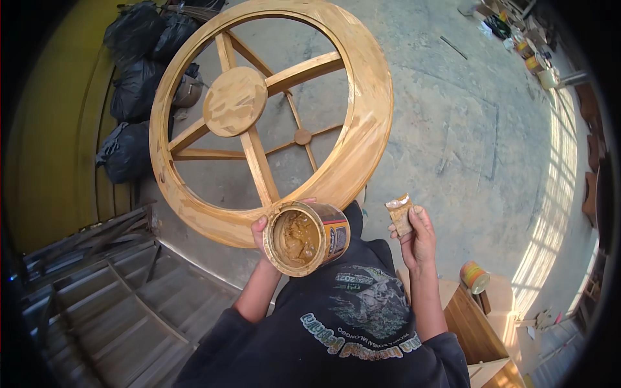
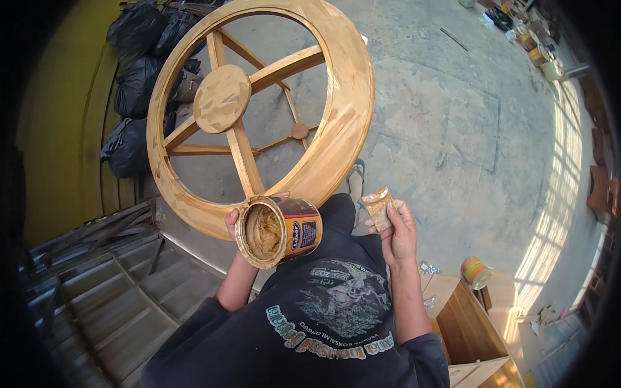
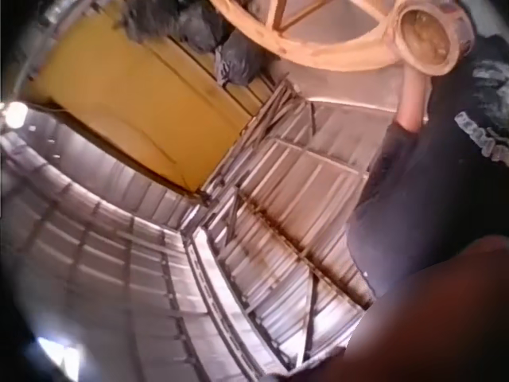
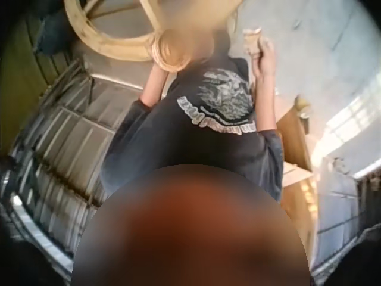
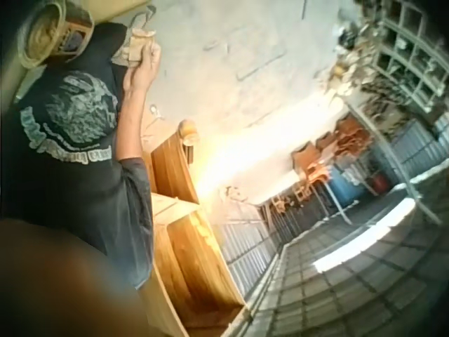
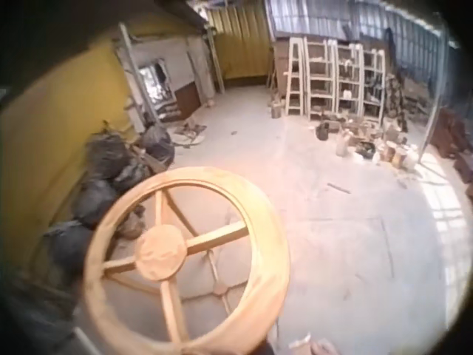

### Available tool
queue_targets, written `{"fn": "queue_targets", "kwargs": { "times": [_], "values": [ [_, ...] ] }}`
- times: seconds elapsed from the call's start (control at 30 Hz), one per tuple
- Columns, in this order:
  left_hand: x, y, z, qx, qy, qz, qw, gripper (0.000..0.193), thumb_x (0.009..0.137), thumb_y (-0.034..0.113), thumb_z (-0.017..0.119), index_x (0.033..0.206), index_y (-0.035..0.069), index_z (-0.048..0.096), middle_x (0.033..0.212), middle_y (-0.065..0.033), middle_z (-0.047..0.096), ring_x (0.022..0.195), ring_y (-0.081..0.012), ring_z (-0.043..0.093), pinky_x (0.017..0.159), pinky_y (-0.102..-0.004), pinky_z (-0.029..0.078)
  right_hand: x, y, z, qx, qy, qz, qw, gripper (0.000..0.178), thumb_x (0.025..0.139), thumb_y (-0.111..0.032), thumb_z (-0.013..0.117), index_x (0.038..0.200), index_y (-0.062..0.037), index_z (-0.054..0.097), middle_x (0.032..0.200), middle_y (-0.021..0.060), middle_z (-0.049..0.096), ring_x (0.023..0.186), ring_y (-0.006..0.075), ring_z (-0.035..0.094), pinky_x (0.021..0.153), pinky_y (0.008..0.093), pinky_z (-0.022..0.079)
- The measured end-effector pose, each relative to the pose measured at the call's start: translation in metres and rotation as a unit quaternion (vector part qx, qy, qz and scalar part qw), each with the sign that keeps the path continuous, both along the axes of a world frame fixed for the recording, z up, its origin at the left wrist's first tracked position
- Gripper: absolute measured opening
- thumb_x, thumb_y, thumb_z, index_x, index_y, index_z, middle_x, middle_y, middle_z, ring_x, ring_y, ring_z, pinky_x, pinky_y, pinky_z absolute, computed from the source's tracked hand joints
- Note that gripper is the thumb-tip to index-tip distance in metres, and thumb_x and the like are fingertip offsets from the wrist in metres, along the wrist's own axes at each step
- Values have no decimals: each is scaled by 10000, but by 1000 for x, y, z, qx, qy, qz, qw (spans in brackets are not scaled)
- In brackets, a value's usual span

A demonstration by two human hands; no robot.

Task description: Apply a wood stain or protective finish to a circular wooden table frame using a cloth or sponge.

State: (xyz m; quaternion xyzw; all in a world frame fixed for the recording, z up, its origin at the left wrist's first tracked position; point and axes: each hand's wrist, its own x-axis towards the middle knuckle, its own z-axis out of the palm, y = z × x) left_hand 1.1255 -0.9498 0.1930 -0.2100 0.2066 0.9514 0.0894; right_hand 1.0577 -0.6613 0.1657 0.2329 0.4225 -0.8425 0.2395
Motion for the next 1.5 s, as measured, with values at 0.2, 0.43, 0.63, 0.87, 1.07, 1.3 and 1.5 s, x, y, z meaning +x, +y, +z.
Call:
{"fn": "queue_targets", "kwargs": {
  "times": [0.2,0.43,0.63,0.87,1.07,1.3,1.5],
  "values": [
    [-90,-46,-49,83,102,-20,991,979,751,573,520,1375,-152,313,1247,-273,535,1128,-318,571,980,-408,462,-112,-62,-22,20,-11,55,998,166,976,-128,502,1115,-38,506,973,130,646,721,232,669,565,308,553],
    [-124,-63,-42,-96,54,74,991,910,758,579,464,1337,-120,405,1278,-219,542,1195,-256,531,1045,-361,394,-244,-135,-6,6,74,161,984,199,1002,-197,483,1133,-49,502,966,124,635,694,206,648,557,292,524],
    [-116,-67,-42,-26,46,232,971,978,741,566,517,1371,-155,315,1280,-255,523,1139,-301,571,966,-400,478,-307,-197,-4,-52,40,286,956,370,1024,-284,417,1187,30,526,1010,167,661,743,262,664,593,324,540],
    [-139,-26,-51,-53,31,401,914,1019,726,552,563,1373,-180,272,1262,-283,519,1074,-314,612,907,-399,521,-335,-183,-27,-55,-33,447,892,432,1017,-321,427,1187,65,519,1027,192,650,774,289,665,634,363,546],
    [-179,28,-90,25,93,458,884,1025,739,565,548,1389,-171,256,1348,-293,461,1198,-322,534,1022,-419,432,-385,-146,-59,2,-74,506,859,467,1024,-330,402,1149,97,547,1009,214,658,793,265,657,687,346,545],
    [-156,-3,-121,-8,76,468,881,987,755,588,538,1383,-139,311,1355,-277,472,1217,-310,518,1050,-417,396,-430,-226,-71,-17,20,526,850,472,973,-284,503,1287,66,470,1202,221,600,977,278,634,827,359,513],
    [-83,-36,-142,-11,161,521,838,1077,743,583,603,1430,-137,190,1352,-275,472,1229,-325,518,1051,-429,414,-431,-324,-65,-47,147,572,806,422,966,-234,548,1300,20,500,1276,169,577,1123,278,591,969,379,469]
  ]
}}
